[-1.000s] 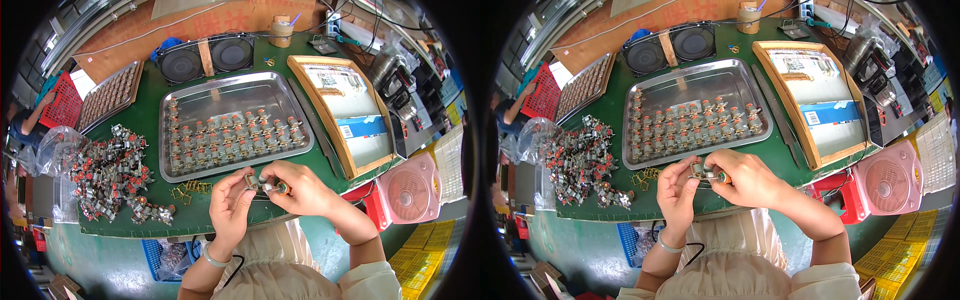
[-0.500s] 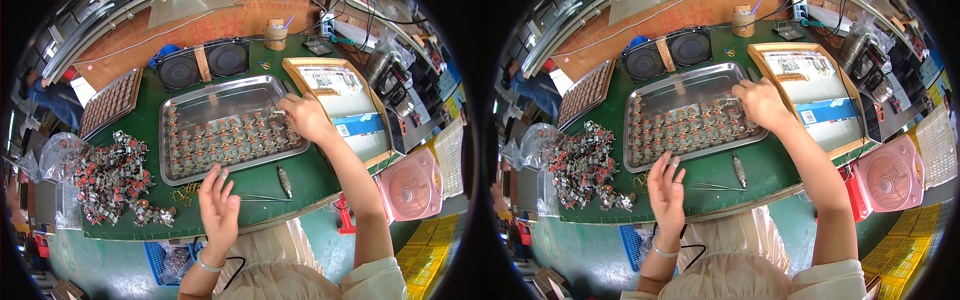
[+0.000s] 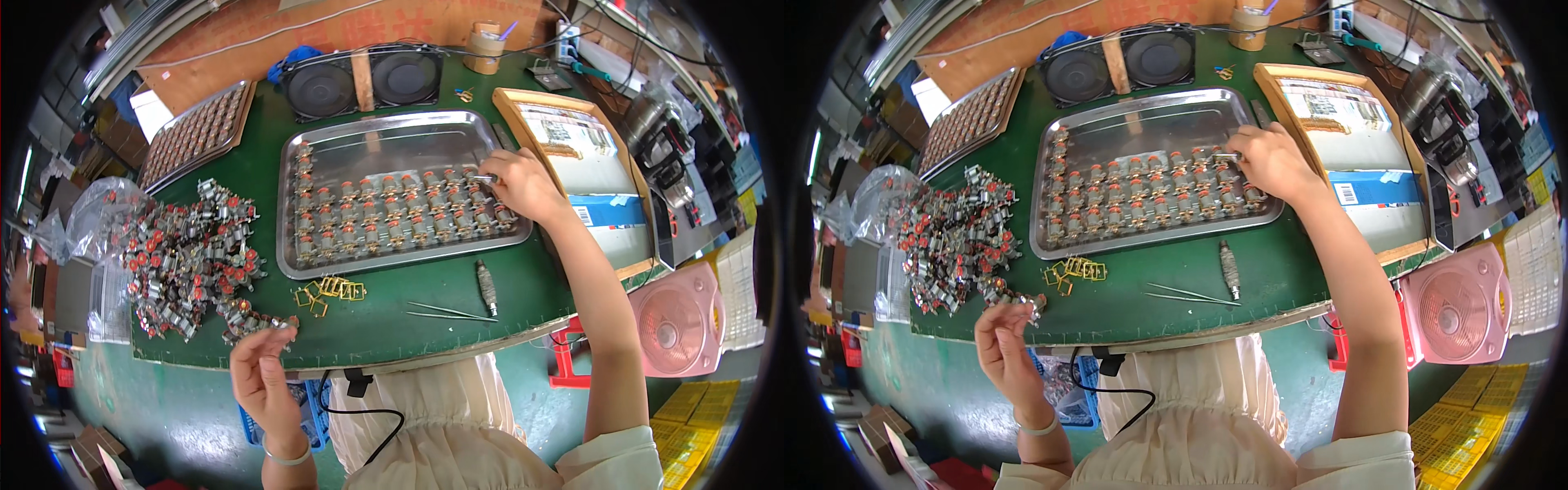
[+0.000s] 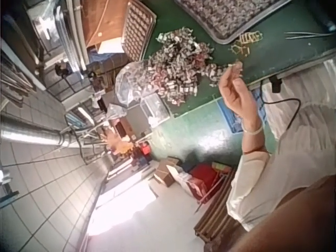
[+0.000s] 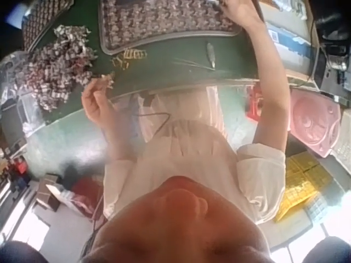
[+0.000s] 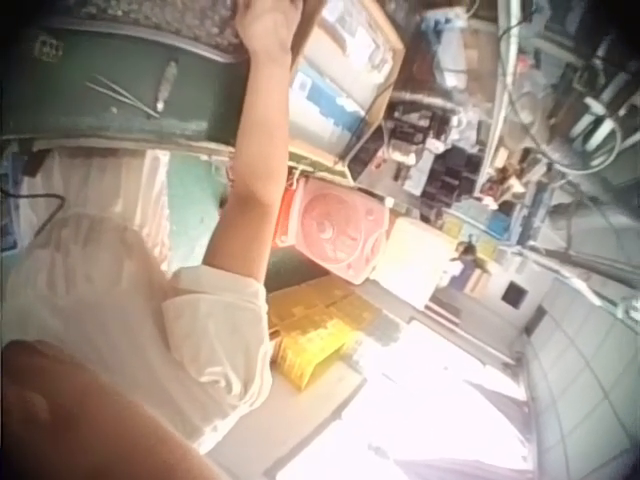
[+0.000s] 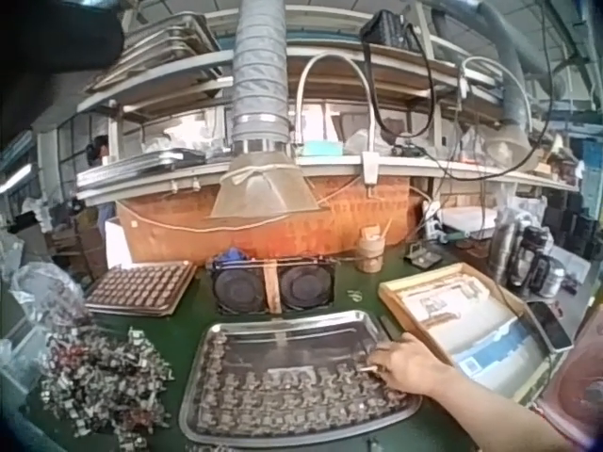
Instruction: Assembling small electronic components at a workbench using a screwdriver and tweezers.
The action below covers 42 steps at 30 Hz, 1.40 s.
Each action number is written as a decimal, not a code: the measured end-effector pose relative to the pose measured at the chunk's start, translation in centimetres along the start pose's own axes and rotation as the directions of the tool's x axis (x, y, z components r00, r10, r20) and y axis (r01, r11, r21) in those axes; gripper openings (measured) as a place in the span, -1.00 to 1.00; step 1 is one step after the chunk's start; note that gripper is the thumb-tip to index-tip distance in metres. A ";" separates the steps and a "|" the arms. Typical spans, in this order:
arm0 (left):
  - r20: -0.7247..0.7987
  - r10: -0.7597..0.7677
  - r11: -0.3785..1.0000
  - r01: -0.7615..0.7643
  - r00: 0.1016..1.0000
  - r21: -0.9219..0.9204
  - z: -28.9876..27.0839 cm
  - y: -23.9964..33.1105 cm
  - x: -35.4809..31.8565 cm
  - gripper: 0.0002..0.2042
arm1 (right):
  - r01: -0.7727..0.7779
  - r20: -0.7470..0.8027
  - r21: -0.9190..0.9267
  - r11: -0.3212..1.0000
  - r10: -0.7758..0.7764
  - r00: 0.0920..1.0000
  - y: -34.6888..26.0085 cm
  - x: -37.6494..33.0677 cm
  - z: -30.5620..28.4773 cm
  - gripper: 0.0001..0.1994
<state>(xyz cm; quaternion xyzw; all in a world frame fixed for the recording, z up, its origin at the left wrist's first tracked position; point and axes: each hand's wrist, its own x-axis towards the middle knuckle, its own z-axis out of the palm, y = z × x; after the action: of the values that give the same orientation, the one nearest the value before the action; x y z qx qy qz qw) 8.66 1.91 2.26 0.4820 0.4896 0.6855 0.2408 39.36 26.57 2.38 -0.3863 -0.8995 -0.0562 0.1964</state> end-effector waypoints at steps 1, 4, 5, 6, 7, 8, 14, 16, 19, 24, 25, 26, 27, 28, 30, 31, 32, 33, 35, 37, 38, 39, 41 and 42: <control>-0.025 -0.002 1.000 0.002 1.000 0.009 -1.0 0.2 0.0 -0.78 | 0.022 -0.041 -0.007 1.000 -0.023 0.999 -0.5 0.4 -0.2 -0.77; -0.081 0.049 0.965 -0.026 0.996 0.262 -3.0 0.4 0.0 -0.84 | -0.066 -0.026 0.091 0.994 0.069 0.997 -3.4 1.3 -2.3 -0.76; -0.121 0.043 0.957 -0.007 0.992 0.288 -3.6 0.3 0.3 -0.84 | -0.122 -0.002 0.175 0.977 0.124 0.992 -5.1 1.4 -2.6 -0.75; 0.016 0.124 0.852 -0.115 0.992 0.511 -4.4 0.2 0.7 -0.83 | -0.071 -0.033 0.291 0.954 0.084 0.996 -7.3 1.7 -2.9 -0.76; 0.182 0.154 0.704 -0.237 0.971 0.670 -5.0 -0.5 1.1 -0.82 | -0.037 -0.061 0.387 0.921 0.066 0.996 -9.8 1.7 -2.7 -0.76; 0.156 0.144 0.693 -0.213 0.977 0.689 -5.3 -0.7 1.3 -0.82 | -0.001 -0.027 0.523 0.852 0.018 0.999 -12.5 1.6 -2.1 -0.77; 0.312 0.067 0.522 -0.299 0.948 0.798 -5.0 -1.3 1.1 -0.75 | 0.070 0.118 0.605 0.793 -0.176 0.977 -25.1 2.1 0.4 -0.70; 0.309 0.067 0.520 -0.297 0.949 0.801 -5.4 -1.9 0.9 -0.73 | 0.108 0.169 0.550 0.828 -0.238 0.957 -26.0 3.6 1.9 -0.66; 0.294 0.070 0.544 -0.283 0.953 0.790 -5.8 -2.2 0.8 -0.69 | 0.325 0.118 0.533 0.782 -0.449 0.886 -25.3 4.5 2.4 -0.68; 0.300 0.041 0.516 -0.277 0.953 0.811 -6.0 -2.5 0.9 -0.66 | -0.075 0.373 0.803 0.591 -0.401 0.837 -24.5 5.3 0.9 -0.76; 0.305 0.053 0.495 -0.291 0.951 0.819 -5.9 -2.6 0.9 -0.65 | -0.075 0.375 0.801 0.594 -0.400 0.836 -24.4 5.2 0.4 -0.76; 0.305 0.054 0.498 -0.290 0.951 0.817 -5.6 -2.4 1.0 -0.65 | -0.203 0.440 0.796 0.570 -0.315 0.841 -24.5 5.0 0.0 -0.76; 0.250 0.107 0.525 -0.268 0.962 0.808 -5.1 -1.9 1.0 -0.64 | -0.327 0.506 0.781 0.532 -0.232 0.831 -24.6 4.6 -0.2 -0.76; 0.197 0.161 0.554 -0.253 0.967 0.793 -4.6 -1.5 1.0 -0.62 | -0.348 0.441 0.841 0.414 -0.152 0.885 -25.0 4.0 0.1 -0.77; 0.211 0.262 0.612 -0.331 0.942 0.718 -3.8 -1.8 0.7 -0.62 | -0.410 0.448 0.862 0.299 -0.070 0.891 -26.0 3.1 -0.2 -0.80; 0.208 0.355 0.652 -0.401 0.911 0.643 -3.6 -1.9 0.5 -0.62 | -0.457 0.463 0.873 0.172 0.001 0.886 -26.4 2.8 -0.3 -0.82; 0.229 0.401 0.633 -0.449 0.887 0.631 -3.4 -1.7 0.9 -0.67 | -0.473 0.477 0.870 0.140 0.005 0.879 -26.5 2.7 -0.5 -0.82; 0.229 0.402 0.632 -0.449 0.887 0.632 -3.2 -1.8 0.8 -0.67 | -0.472 0.477 0.870 0.140 0.005 0.879 -26.3 2.6 -0.6 -0.82; 0.108 0.315 0.804 -0.325 0.943 0.499 -2.9 -2.1 0.6 -0.70 | -0.507 0.504 0.862 -0.011 -0.087 0.859 -25.2 2.2 -1.0 -0.67; 0.158 0.341 0.799 -0.374 0.927 0.470 -2.8 -1.7 0.9 -0.74 | -0.342 0.351 0.933 0.110 -0.074 0.933 -24.9 2.0 -1.0 -0.67; 0.096 0.182 0.946 -0.200 0.979 0.255 -2.4 -1.5 0.6 -0.75 | -0.291 0.297 0.954 0.075 -0.067 0.953 -25.1 2.0 -1.6 -0.68; 0.075 0.004 1.000 -0.005 0.997 0.016 -2.2 -1.4 0.5 -0.76 | -0.239 0.241 0.970 0.041 -0.059 0.969 -25.1 2.1 -2.0 -0.70; 0.130 -0.072 0.989 0.087 0.989 -0.117 -2.2 -1.5 0.7 -0.76 | -0.228 0.231 0.971 0.066 -0.034 0.972 -24.7 2.0 -1.8 -0.72; 0.189 -0.141 0.953 0.185 0.972 -0.242 -2.1 -1.5 0.8 -0.75 | -0.057 0.074 0.967 0.249 -0.060 0.995 -24.1 2.1 -1.4 -0.72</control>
<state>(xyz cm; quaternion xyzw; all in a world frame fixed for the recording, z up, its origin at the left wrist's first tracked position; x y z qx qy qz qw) 6.20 2.22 1.14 0.4611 0.4122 0.6775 0.3981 21.20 10.85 5.68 -0.1863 -0.7536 0.5251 0.3489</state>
